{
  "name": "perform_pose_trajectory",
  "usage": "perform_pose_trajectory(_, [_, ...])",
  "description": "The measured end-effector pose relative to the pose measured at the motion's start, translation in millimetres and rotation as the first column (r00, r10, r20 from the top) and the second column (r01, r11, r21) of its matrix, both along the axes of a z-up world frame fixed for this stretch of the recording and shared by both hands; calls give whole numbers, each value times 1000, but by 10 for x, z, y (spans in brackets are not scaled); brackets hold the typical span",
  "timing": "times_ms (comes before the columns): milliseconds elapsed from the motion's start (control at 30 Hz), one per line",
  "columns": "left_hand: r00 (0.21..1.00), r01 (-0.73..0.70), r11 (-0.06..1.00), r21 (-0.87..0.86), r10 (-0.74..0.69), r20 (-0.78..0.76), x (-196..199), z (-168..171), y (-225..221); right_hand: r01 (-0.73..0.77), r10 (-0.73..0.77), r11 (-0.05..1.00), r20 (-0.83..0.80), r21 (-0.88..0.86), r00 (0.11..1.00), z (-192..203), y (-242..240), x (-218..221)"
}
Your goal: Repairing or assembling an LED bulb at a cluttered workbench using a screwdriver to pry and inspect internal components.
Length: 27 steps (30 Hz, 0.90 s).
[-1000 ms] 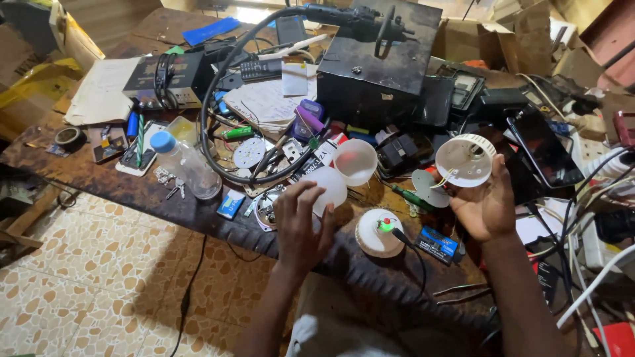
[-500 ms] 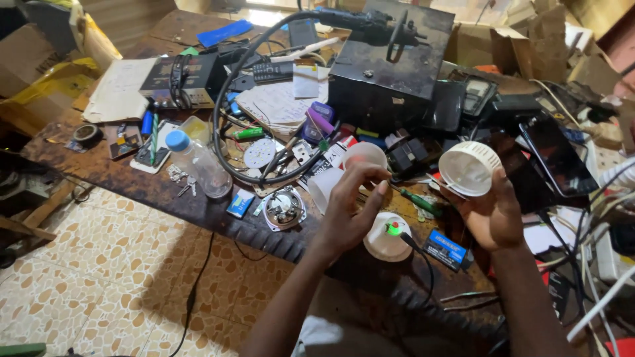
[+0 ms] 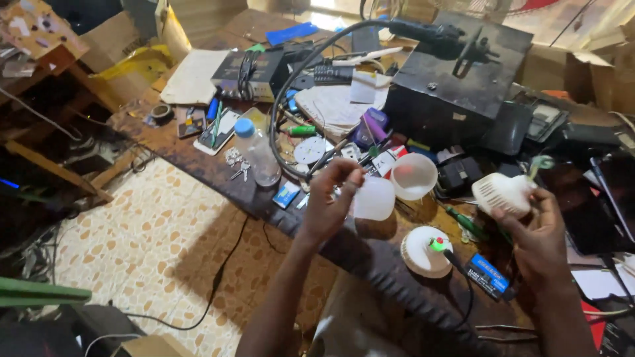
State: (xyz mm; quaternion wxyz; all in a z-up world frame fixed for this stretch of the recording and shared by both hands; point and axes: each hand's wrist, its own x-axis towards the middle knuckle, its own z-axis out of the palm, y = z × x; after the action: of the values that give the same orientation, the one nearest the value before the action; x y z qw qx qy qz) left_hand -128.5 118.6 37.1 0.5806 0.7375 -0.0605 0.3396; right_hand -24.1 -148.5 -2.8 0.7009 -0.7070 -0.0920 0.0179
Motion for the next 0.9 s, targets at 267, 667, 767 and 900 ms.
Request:
perform_pose_trajectory(267, [968,-127,969,210,168,-185,57,-111,396,-2,1,996,-11,-93,1000,191,171,-136])
perform_pose_trajectory(667, [864,-189,932,309,307,-399,197,-97,658,87,13,856,189,-509,982,81,75,-50])
perform_pose_trajectory(767, [830,-197,931,308,325,-452,258,-125,687,91,2,859,181,-503,984,143,115,-81])
perform_pose_trajectory(900, [849,-173,901,398,342,-403,420,-306,755,92,-30,860,132,-501,991,136,101,-72])
